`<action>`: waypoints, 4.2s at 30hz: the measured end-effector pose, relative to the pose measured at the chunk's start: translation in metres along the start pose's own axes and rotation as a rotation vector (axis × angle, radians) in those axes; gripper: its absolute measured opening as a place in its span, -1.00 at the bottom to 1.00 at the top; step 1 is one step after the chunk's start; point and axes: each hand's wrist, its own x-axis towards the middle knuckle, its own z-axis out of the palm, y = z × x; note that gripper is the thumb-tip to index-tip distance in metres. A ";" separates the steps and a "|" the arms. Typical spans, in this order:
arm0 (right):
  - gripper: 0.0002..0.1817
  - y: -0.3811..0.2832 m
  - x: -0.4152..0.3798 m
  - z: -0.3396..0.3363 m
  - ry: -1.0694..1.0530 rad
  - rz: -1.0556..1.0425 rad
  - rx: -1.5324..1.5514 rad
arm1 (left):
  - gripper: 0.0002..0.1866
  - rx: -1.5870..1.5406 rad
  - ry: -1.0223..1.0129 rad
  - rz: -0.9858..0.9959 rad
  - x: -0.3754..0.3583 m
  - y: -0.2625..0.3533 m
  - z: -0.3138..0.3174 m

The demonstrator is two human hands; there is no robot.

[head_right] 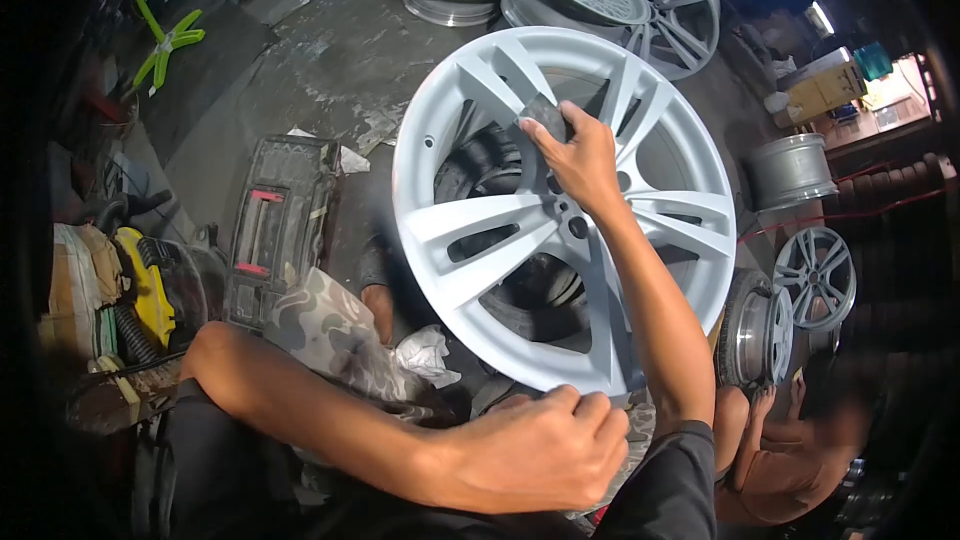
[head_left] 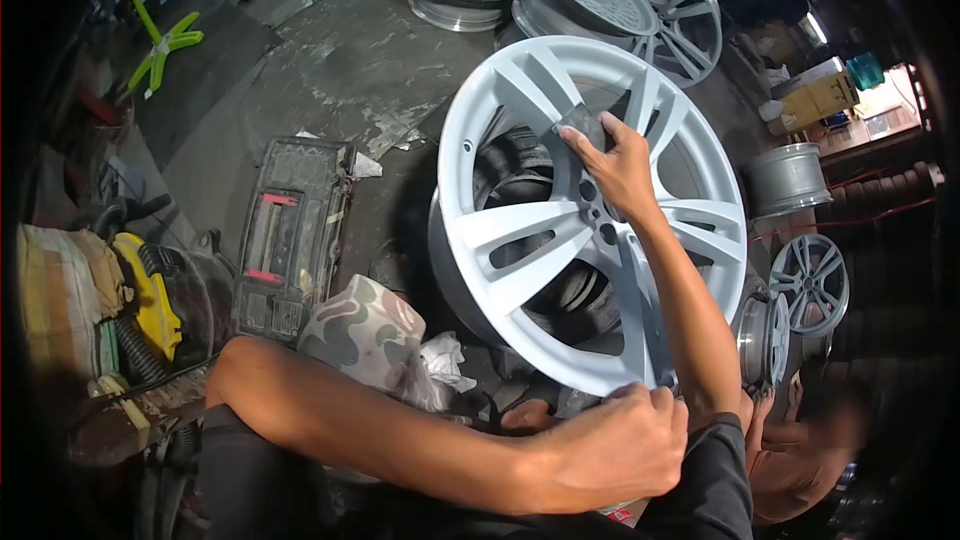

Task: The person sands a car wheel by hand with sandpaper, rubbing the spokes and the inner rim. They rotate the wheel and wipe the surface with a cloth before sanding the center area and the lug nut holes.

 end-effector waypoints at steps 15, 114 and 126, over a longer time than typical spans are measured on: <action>-0.58 -0.009 0.038 0.052 0.196 -0.342 -0.312 | -0.73 0.003 -0.102 -0.124 0.006 -0.009 -0.023; -0.54 -0.017 0.055 0.070 0.212 -0.279 -0.329 | -0.81 0.024 -0.267 -0.082 0.003 -0.020 -0.025; -0.59 -0.020 0.047 0.056 0.228 -0.433 -0.415 | -0.80 0.011 -0.251 -0.137 0.005 -0.012 -0.014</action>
